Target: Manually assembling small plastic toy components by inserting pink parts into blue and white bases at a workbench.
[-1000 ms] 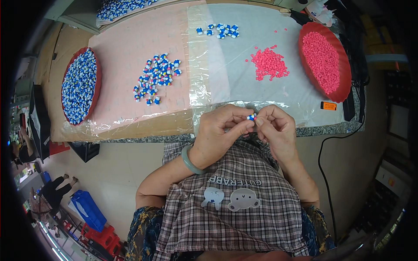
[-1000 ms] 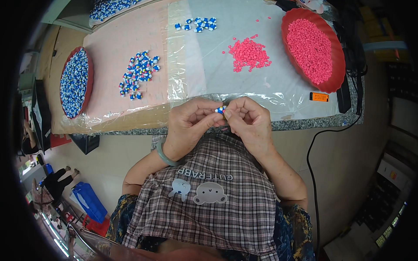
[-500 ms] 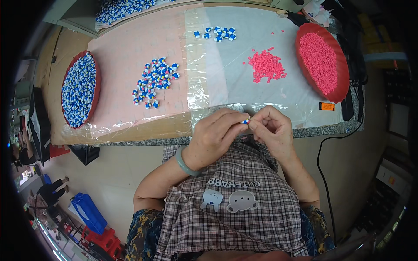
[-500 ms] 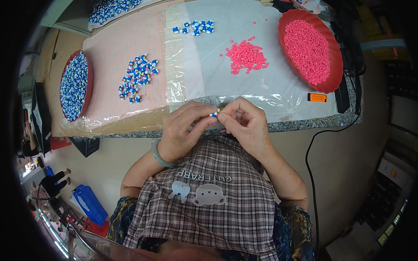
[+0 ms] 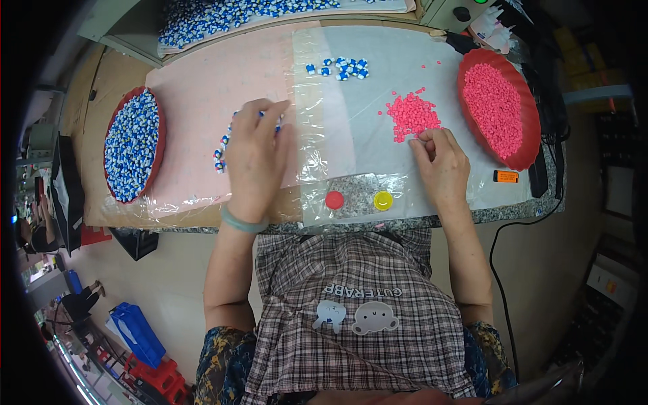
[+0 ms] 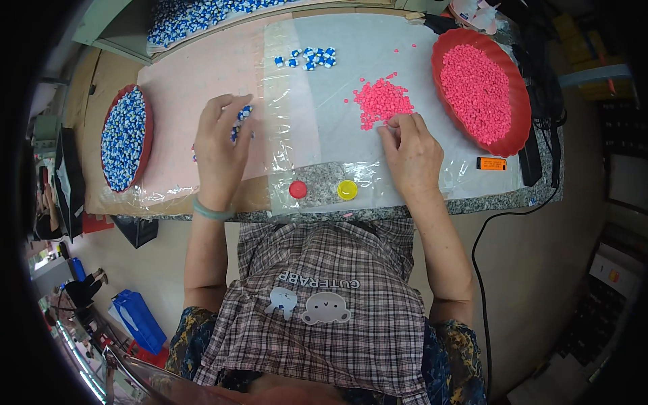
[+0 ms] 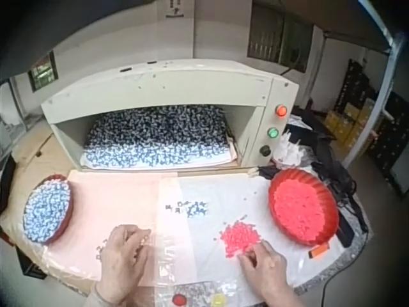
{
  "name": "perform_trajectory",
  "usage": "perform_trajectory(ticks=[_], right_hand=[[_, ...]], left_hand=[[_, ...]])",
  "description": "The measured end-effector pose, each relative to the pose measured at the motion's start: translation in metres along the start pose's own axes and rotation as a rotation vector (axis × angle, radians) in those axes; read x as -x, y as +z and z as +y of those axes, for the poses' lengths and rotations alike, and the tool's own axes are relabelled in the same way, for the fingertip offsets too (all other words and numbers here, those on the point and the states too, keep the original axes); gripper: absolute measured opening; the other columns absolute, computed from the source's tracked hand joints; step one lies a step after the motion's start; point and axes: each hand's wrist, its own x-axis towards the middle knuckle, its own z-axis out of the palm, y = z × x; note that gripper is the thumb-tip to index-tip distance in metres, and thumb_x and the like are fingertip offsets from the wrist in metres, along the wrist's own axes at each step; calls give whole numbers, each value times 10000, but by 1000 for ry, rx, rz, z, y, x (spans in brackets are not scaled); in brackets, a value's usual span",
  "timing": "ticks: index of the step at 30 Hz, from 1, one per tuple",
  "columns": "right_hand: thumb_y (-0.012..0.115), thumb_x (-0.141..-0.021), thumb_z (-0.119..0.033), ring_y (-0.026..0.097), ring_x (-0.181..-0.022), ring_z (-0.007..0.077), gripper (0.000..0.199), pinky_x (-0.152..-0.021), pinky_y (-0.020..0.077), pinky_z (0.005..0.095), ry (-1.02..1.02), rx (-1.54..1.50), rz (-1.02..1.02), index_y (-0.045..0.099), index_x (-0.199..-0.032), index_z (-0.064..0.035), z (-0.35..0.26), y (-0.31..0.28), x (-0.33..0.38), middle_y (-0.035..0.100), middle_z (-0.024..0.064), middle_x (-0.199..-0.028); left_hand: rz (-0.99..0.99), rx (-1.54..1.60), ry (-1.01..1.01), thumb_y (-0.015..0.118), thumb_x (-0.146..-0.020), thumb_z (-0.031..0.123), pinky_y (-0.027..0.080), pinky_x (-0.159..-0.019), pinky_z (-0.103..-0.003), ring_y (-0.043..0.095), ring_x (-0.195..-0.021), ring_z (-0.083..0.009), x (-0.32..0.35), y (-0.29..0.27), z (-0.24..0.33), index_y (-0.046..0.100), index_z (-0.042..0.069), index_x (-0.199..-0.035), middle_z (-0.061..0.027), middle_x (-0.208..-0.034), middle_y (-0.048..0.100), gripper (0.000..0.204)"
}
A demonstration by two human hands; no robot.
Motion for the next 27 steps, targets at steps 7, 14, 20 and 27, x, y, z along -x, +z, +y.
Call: perform_trajectory(ticks=[7,14,20,27], right_hand=[[719,-833,-38,643,-684,234,109,-621,506,348,-88,-43,-55,636,-899,-14,5,-3,-3,646,86,-843],[689,-844,7,646,-745,239,119,-656,509,331,-199,-237,-157,695,-962,-5,14,-17,-4,647,103,-891],[688,-836,9,641,-719,220,147,-636,505,322,-187,-194,-92,711,-978,-24,11,-11,1,645,88,-888],[691,-791,29,630,-660,201,133,-598,512,312,-246,-115,-92,630,-898,-20,11,-6,2,613,76,-825]], left_hand=[[-58,103,272,655,-785,23,519,-791,-391,588,-911,-287,-60,81,22,700,38,-937,-108,-960,613,160],[-153,-95,411,642,-729,49,523,-747,-383,599,-914,-264,-81,126,22,677,43,-786,-105,-916,619,67],[-162,-215,520,646,-711,60,514,-728,-364,611,-856,-260,-80,119,26,650,52,-766,-106,-853,617,56],[-72,187,284,624,-792,22,533,-691,-385,633,-770,-290,-67,80,40,712,38,-933,-116,-871,628,167]])
